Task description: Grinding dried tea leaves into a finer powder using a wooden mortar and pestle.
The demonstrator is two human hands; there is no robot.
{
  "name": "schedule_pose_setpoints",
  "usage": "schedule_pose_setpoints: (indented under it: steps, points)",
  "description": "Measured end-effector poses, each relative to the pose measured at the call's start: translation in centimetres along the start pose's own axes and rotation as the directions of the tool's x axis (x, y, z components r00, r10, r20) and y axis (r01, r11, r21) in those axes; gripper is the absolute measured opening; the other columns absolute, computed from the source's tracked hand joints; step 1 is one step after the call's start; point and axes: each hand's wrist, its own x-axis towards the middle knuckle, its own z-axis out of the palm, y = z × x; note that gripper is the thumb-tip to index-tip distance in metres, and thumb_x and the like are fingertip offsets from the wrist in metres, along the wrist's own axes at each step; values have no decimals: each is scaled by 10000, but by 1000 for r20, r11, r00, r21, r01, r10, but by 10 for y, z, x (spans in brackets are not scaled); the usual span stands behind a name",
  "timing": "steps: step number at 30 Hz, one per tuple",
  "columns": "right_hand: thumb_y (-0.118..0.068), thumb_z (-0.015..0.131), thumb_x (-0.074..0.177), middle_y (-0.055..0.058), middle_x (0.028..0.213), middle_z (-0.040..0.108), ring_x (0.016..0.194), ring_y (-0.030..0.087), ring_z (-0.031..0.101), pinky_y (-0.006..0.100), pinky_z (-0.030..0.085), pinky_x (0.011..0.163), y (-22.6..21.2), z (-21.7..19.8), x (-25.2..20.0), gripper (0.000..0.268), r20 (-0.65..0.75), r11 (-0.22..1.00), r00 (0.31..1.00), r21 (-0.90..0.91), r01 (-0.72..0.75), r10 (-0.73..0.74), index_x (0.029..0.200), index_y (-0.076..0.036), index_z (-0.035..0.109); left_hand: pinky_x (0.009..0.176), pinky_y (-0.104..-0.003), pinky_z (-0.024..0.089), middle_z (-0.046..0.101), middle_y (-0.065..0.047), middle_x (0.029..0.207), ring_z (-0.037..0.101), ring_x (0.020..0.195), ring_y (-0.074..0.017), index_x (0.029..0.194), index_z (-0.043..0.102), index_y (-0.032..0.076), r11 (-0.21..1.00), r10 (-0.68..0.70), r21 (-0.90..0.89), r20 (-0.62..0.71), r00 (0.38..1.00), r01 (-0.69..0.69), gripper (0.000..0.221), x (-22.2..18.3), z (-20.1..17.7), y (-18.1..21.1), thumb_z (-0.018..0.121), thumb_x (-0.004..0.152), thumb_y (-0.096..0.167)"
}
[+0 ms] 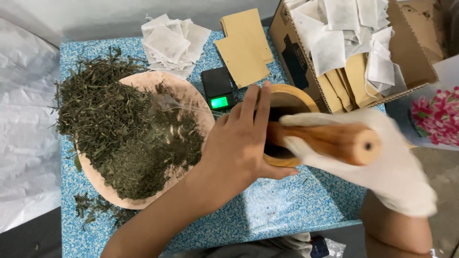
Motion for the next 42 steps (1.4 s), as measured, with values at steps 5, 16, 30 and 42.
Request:
schedule_pose_setpoints:
  steps: [5,16,30,42]
  points:
    - [-315,878,883,84,1016,924,724,124,918,248,758,636,6,3,-23,390,-13,989,1000,-148,-17,16,1158,-39,866,1125,-553,505,248,-260,1829,497,1521,-440,1785,81,0,1000,-12,28,52,999,11,1712,2,2,0,982,700,969]
    - [-191,822,919,154,1207,875,1132,254,886,383,757,1065,22,21,-6,325,-107,918,969,356,-174,225,1193,-16,833,1056,-594,583,90,-218,1886,317,1650,-456,1775,-72,15,973,-56,-205,239,969,107,1682,7,-22,-1,1026,734,750]
    - [-160,880,847,108,1156,890,1000,192,877,304,714,946,21,19,-9,331,-94,962,975,208,-179,202,1159,-53,852,1095,-640,530,216,-288,1788,366,1567,-543,1757,52,-50,929,56,-369,99,994,-16,1358,-1,-23,-6,1023,825,137]
    - [-176,892,854,90,1121,886,985,191,883,309,742,949,30,18,-12,275,-159,981,978,158,-112,137,1106,-73,852,1054,-617,579,270,-342,1749,461,1503,-558,1738,103,-105,941,91,-330,37,995,-74,1251,-2,-21,-8,935,810,-6]
